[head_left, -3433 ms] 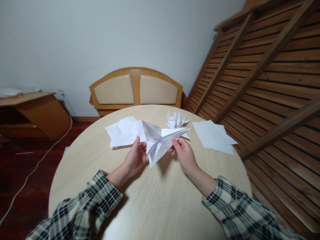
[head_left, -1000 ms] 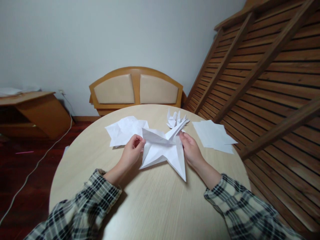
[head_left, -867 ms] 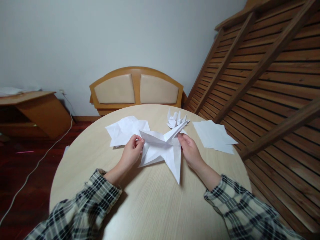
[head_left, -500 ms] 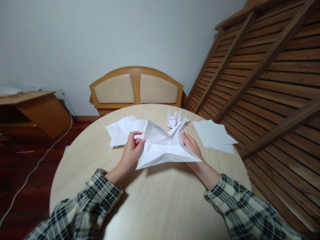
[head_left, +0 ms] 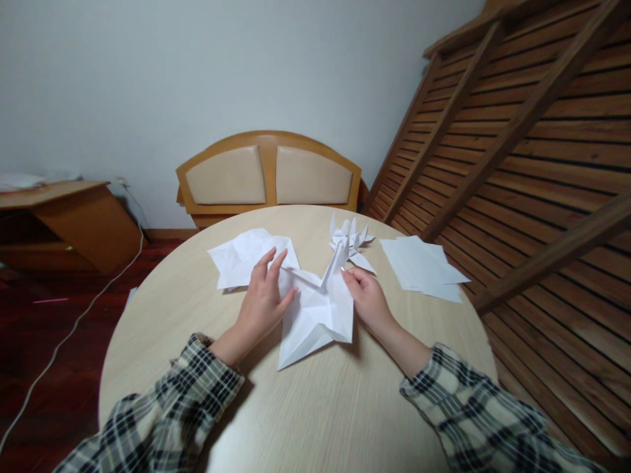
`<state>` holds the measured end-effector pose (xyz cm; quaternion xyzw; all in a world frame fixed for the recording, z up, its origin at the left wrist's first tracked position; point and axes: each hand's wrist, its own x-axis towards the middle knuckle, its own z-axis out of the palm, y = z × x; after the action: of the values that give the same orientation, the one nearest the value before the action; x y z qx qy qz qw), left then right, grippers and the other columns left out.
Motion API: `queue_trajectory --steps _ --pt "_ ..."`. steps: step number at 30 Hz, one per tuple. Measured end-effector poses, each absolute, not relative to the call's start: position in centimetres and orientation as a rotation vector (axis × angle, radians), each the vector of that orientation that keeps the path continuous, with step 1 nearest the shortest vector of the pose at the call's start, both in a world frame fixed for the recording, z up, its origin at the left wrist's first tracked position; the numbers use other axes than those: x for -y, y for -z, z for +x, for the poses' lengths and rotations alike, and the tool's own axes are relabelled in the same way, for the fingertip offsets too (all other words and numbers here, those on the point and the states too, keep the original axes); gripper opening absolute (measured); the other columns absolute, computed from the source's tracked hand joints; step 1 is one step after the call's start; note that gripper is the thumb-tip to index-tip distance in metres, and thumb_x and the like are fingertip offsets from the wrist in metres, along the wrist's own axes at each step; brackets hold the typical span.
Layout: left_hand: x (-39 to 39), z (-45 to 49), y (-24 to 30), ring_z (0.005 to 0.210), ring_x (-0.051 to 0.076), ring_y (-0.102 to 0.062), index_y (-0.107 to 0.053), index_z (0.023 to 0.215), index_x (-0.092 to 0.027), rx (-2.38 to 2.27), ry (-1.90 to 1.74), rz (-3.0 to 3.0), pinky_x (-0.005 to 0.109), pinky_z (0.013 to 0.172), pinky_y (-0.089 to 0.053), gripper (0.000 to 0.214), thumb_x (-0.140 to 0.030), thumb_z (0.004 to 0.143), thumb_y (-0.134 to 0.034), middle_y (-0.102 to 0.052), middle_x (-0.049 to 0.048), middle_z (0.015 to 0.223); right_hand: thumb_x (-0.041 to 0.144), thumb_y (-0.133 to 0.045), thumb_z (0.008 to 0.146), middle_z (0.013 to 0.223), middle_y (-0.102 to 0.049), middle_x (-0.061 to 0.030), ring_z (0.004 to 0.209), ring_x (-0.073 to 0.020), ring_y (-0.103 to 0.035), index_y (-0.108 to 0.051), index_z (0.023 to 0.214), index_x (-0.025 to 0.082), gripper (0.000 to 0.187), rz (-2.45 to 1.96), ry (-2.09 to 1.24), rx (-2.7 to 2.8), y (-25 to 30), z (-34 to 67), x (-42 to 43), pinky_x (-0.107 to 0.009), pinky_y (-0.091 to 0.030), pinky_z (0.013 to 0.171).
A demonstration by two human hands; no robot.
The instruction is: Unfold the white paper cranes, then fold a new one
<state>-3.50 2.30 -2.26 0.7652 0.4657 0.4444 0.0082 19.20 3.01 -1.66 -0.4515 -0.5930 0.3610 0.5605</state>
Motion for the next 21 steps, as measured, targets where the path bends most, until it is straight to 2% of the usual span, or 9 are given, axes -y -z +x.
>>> queue_trajectory --steps 3,6,11,14,17,21 --pt "-1.9 -3.5 1.4 0.137 0.036 -0.04 -0.06 0.125 -0.025 -1.475 -1.253 2.72 0.061 0.111 -0.036 0.038 -0.028 0.088 -0.067 -0.044 0.0132 0.149 0.064 -0.057 0.084 0.06 -0.04 0.003 0.059 -0.0141 -0.04 -0.046 0.06 0.022 0.05 -1.072 -0.847 1.493 1.6 18.9 -2.7 -0.028 -0.032 0.056" --pt "-2.0 -3.8 1.0 0.13 0.033 -0.049 -0.069 0.109 -0.025 -1.453 -1.115 2.889 0.061 0.111 -0.034 0.02 -0.025 0.089 -0.066 -0.06 0.0106 0.135 0.066 -0.058 0.083 0.06 -0.04 0.0034 0.059 -0.0134 -0.039 -0.046 0.062 0.021 0.051 -1.058 -0.973 1.503 1.5 18.6 -2.3 -0.027 -0.031 0.055" --pt "-2.5 -4.5 0.5 0.102 0.025 -0.064 -0.069 0.1 -0.022 -1.25 -0.963 2.998 0.054 0.104 -0.041 0.015 -0.019 0.094 -0.056 -0.073 0.0059 0.107 0.068 -0.066 0.076 0.064 -0.049 0.0029 0.058 -0.0125 -0.042 -0.054 0.07 0.02 0.05 -1.03 -1.268 1.354 1.6 18.4 -2.0 -0.026 -0.033 0.054" --pt "-2.3 -4.4 0.4 0.081 0.022 -0.063 -0.067 0.088 -0.018 -1.312 -0.925 2.895 0.042 0.085 -0.05 0.02 -0.023 0.097 -0.049 -0.071 0.0075 0.084 0.068 -0.07 0.071 0.068 -0.054 0.0019 0.059 -0.0129 -0.047 -0.058 0.074 0.019 0.05 -1.031 -1.313 1.256 1.7 18.7 -2.4 -0.026 -0.037 0.056" --pt "-2.0 -4.0 0.3 0.067 0.019 -0.057 -0.062 0.078 -0.019 -1.42 -0.904 2.683 0.033 0.066 -0.044 0.026 -0.029 0.097 -0.048 -0.063 0.0059 0.07 0.07 -0.072 0.066 0.068 -0.057 0.0013 0.059 -0.0133 -0.049 -0.06 0.074 0.019 0.052 -1.046 -1.274 1.267 1.9 19.3 -3.1 -0.026 -0.039 0.057" --pt "-1.5 -3.7 -0.2 0.058 0.016 -0.052 -0.06 0.079 -0.02 -1.485 -0.795 2.477 0.029 0.056 -0.035 0.027 -0.034 0.097 -0.045 -0.06 0.0029 0.065 0.073 -0.071 0.063 0.062 -0.056 0.0017 0.056 -0.0135 -0.048 -0.06 0.069 0.02 0.055 -1.092 -1.246 1.299 1.9 19.9 -3.7 -0.027 -0.038 0.053"
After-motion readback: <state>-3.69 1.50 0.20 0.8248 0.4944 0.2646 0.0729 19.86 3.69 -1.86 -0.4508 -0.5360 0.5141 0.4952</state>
